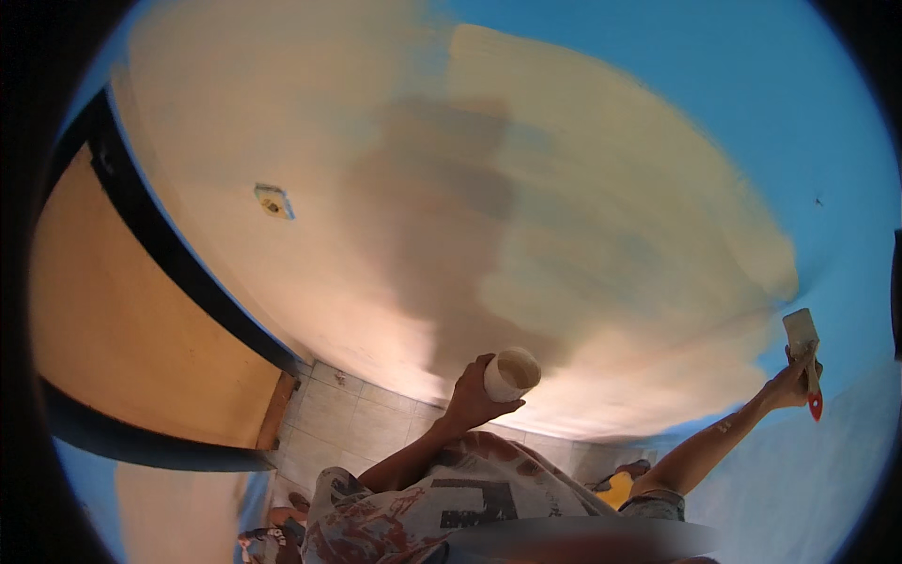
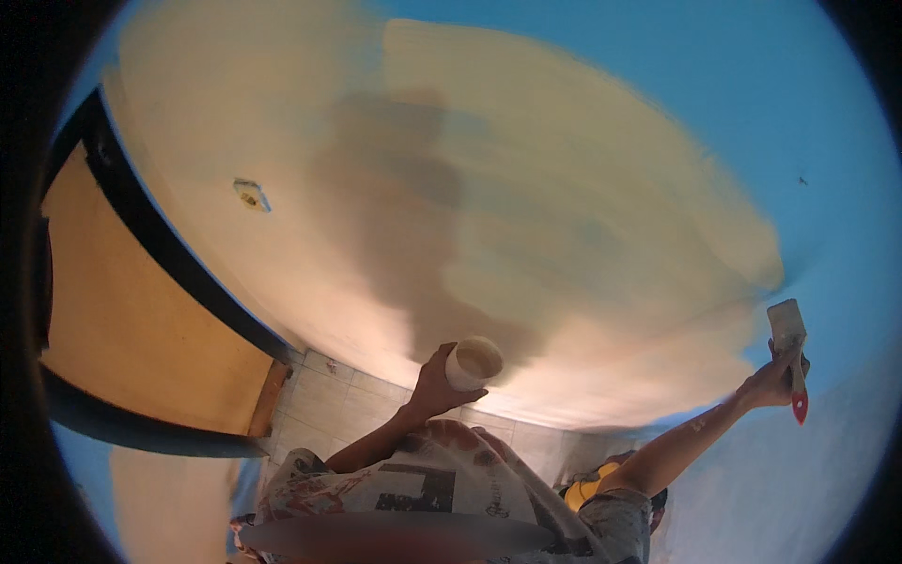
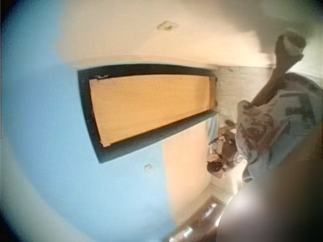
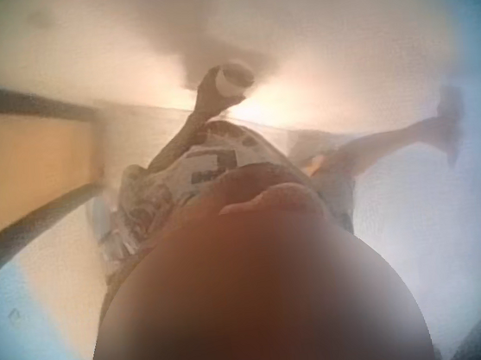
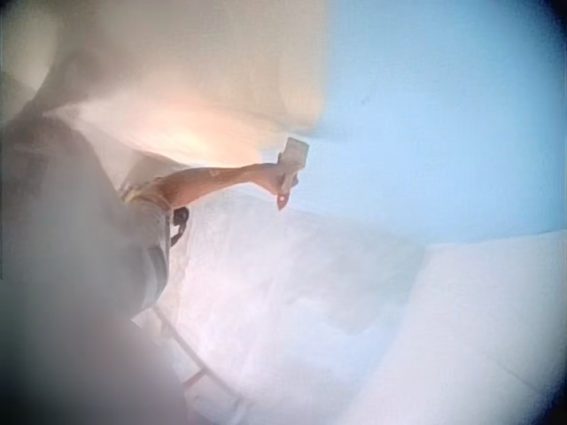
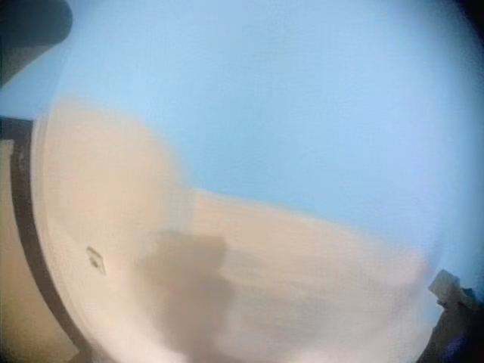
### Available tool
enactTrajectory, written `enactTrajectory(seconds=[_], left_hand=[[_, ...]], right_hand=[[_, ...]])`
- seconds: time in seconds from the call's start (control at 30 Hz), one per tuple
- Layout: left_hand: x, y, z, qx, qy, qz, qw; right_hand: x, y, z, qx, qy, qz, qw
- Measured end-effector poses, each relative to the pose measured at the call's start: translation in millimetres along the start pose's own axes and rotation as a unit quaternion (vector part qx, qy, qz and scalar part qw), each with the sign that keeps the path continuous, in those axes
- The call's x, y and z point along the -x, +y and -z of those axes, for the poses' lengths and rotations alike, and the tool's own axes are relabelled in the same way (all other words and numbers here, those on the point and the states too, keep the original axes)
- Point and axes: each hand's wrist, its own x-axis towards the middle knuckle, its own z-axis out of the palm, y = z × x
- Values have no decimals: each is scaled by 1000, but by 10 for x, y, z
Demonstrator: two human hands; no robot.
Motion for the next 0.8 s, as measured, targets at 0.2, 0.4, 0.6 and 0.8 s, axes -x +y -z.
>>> enactTrajectory(seconds=[0.2, 0.4, 0.6, 0.8], left_hand=[[83, -52, 102, -11, 1, 22, 1000], [260, -85, 170, -6, 47, 38, 998], [388, -83, 186, -30, 95, 73, 992], [324, -70, 204, 1, 74, 85, 994]], right_hand=[[856, -1995, -1191, -209, -150, -4, 966], [1795, -3360, -2525, -421, -258, 106, 863], [1929, -3711, -3043, -332, -164, 225, 902], [1390, -2372, -2382, -280, -194, 38, 939]])
